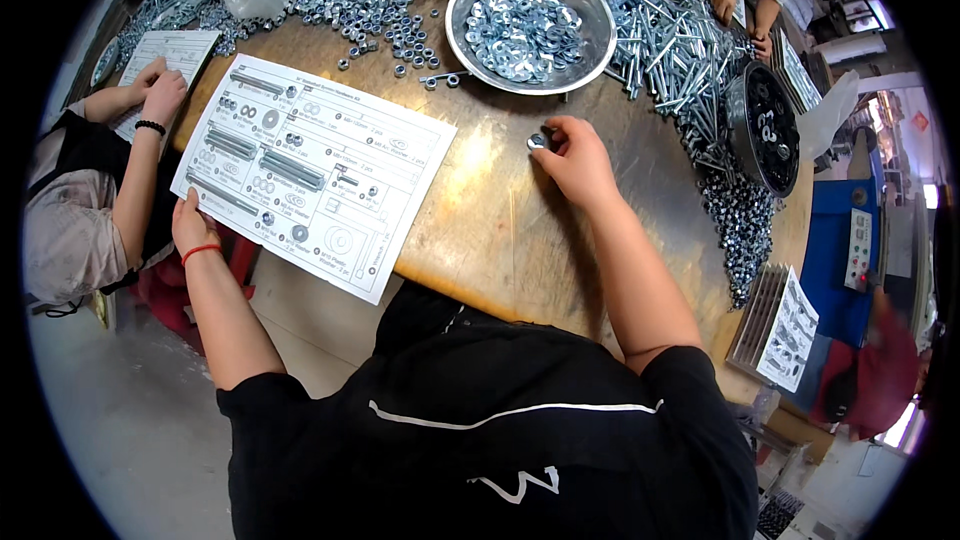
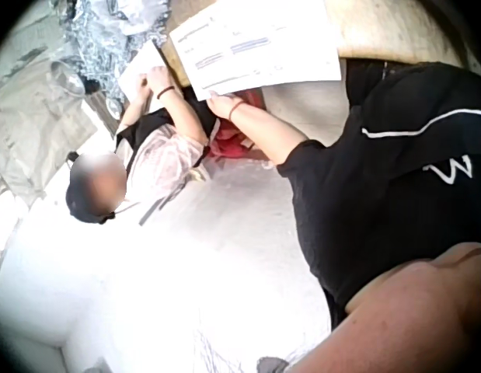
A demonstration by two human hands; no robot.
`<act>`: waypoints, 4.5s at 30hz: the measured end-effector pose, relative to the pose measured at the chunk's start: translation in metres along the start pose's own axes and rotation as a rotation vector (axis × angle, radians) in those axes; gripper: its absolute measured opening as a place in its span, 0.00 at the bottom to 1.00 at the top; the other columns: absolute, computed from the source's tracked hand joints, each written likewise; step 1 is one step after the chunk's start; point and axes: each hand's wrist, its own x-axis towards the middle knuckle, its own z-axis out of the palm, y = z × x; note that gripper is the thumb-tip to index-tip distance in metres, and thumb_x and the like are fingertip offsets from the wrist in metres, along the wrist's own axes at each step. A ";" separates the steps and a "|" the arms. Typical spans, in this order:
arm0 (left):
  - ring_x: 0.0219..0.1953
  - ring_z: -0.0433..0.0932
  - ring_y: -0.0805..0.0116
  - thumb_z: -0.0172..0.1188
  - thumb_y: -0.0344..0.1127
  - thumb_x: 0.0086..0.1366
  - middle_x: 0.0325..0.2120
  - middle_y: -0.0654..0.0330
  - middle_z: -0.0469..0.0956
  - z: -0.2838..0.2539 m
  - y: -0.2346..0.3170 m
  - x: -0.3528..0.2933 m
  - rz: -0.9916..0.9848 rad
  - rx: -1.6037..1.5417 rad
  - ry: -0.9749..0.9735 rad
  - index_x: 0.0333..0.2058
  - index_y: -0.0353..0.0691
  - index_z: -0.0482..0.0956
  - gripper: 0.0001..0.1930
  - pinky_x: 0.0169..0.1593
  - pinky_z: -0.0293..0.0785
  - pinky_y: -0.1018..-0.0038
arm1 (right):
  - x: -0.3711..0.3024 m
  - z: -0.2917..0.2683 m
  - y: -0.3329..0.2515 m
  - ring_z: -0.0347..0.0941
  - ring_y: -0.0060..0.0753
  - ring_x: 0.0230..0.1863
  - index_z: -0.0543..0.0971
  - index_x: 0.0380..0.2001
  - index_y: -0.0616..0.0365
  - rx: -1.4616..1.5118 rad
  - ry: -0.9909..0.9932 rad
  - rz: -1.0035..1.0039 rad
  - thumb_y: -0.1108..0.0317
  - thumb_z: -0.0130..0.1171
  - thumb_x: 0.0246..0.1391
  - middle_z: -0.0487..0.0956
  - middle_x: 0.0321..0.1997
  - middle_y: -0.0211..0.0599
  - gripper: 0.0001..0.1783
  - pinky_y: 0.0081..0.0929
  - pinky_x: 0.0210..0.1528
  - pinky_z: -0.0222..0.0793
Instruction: The person assembles metal fasteners by hand, picking up bolts, washers, and nuts from piles on a table and screwing them together. The person then places the assembled fasteners onto a printed instruction sheet that displays diagrams of the required hardware. The person repeats this process for multiple fastener sets throughout the clip.
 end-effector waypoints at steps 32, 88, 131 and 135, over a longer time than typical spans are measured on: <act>0.31 0.80 0.80 0.60 0.29 0.65 0.35 0.64 0.83 0.177 -0.015 -0.403 -0.512 0.551 -0.553 0.44 0.39 0.79 0.09 0.31 0.74 0.86 | -0.147 -0.197 0.176 0.78 0.37 0.28 0.81 0.28 0.64 -0.187 0.234 0.245 0.72 0.64 0.38 0.81 0.27 0.43 0.10 0.31 0.34 0.74; 0.24 0.71 0.78 0.59 0.35 0.66 0.22 0.65 0.75 0.198 -0.055 -0.301 0.680 1.078 -0.586 0.33 0.35 0.79 0.09 0.31 0.69 0.77 | -0.208 -0.203 0.188 0.77 0.43 0.36 0.81 0.37 0.64 -0.181 0.212 0.240 0.76 0.65 0.45 0.77 0.39 0.43 0.12 0.33 0.41 0.74; 0.48 0.76 0.68 0.61 0.29 0.64 0.47 0.51 0.77 0.233 -0.043 -0.348 0.265 0.691 -0.812 0.58 0.29 0.68 0.25 0.52 0.72 0.73 | -0.219 -0.135 0.096 0.75 0.50 0.43 0.78 0.42 0.62 -0.126 0.351 -0.094 0.73 0.65 0.46 0.76 0.46 0.47 0.17 0.36 0.45 0.74; 0.49 0.76 0.65 0.60 0.29 0.63 0.50 0.48 0.76 0.254 -0.034 -0.351 0.136 0.671 -0.827 0.60 0.26 0.64 0.28 0.53 0.71 0.72 | -0.238 -0.147 0.130 0.76 0.45 0.42 0.78 0.47 0.65 -0.147 0.430 0.320 0.71 0.62 0.52 0.75 0.45 0.48 0.18 0.35 0.45 0.73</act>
